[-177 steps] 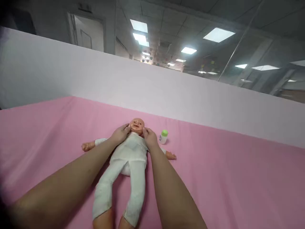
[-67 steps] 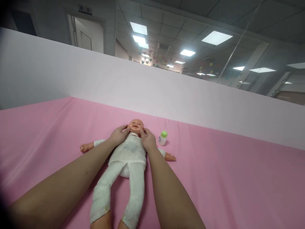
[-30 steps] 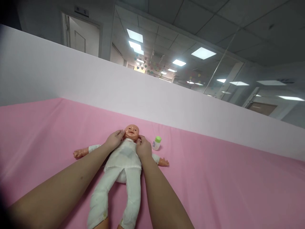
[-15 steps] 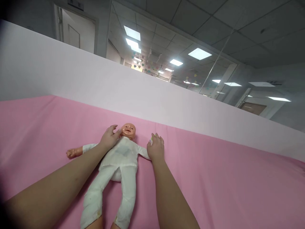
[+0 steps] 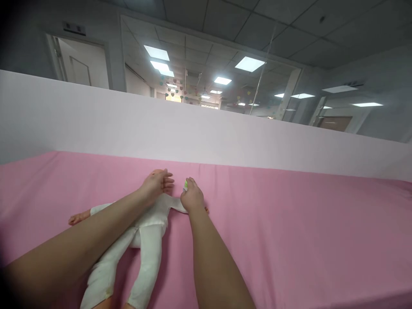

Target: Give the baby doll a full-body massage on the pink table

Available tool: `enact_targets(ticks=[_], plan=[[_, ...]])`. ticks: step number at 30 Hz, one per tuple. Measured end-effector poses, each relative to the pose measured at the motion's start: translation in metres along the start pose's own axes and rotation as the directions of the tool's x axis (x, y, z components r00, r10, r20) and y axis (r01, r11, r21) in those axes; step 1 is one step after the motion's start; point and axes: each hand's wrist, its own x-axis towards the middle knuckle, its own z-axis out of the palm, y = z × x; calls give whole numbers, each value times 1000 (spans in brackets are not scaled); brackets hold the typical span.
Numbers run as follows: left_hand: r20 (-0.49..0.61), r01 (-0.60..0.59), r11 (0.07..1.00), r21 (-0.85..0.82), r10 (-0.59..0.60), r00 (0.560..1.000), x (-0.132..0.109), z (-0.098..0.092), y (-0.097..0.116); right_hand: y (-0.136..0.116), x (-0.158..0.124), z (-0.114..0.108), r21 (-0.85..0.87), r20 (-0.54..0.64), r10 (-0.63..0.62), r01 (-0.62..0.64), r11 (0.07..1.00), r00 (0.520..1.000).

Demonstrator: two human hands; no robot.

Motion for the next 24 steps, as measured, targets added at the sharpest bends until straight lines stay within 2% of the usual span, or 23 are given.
enact_targets(ticks=[2, 5, 9, 13, 16, 19, 22, 24], plan=[[22, 116, 993, -27, -116, 993, 13, 17, -8, -3, -1, 0, -4, 11, 4, -4, 1000, 1000], [-14, 219, 974, -66, -220, 975, 35, 31, -21, -5, -2, 1, -32, 23, -8, 9, 999, 1000], [-39, 282, 953, -114, -288, 957, 51, 38, -33, -5, -3, 1, -71, 37, -38, 41, 997, 999], [-25, 289, 943, -167, -297, 954, 49, 36, -34, -5, -4, 0, -86, 20, -48, 50, 995, 999], [-22, 243, 947, -208, -253, 967, 38, 28, -29, -6, -6, 1, -99, -20, -56, 54, 994, 998], [-73, 115, 961, -250, -137, 988, 16, 12, -22, -5, -7, 4, -101, -59, -61, 55, 993, 996], [-116, 8, 962, -274, -41, 992, -14, -16, -18, -1, -8, 8, -97, -82, -78, 70, 993, 994], [-92, -15, 952, -307, -15, 996, -35, -39, -17, 3, -9, 11, -97, -88, -83, 74, 993, 993]])
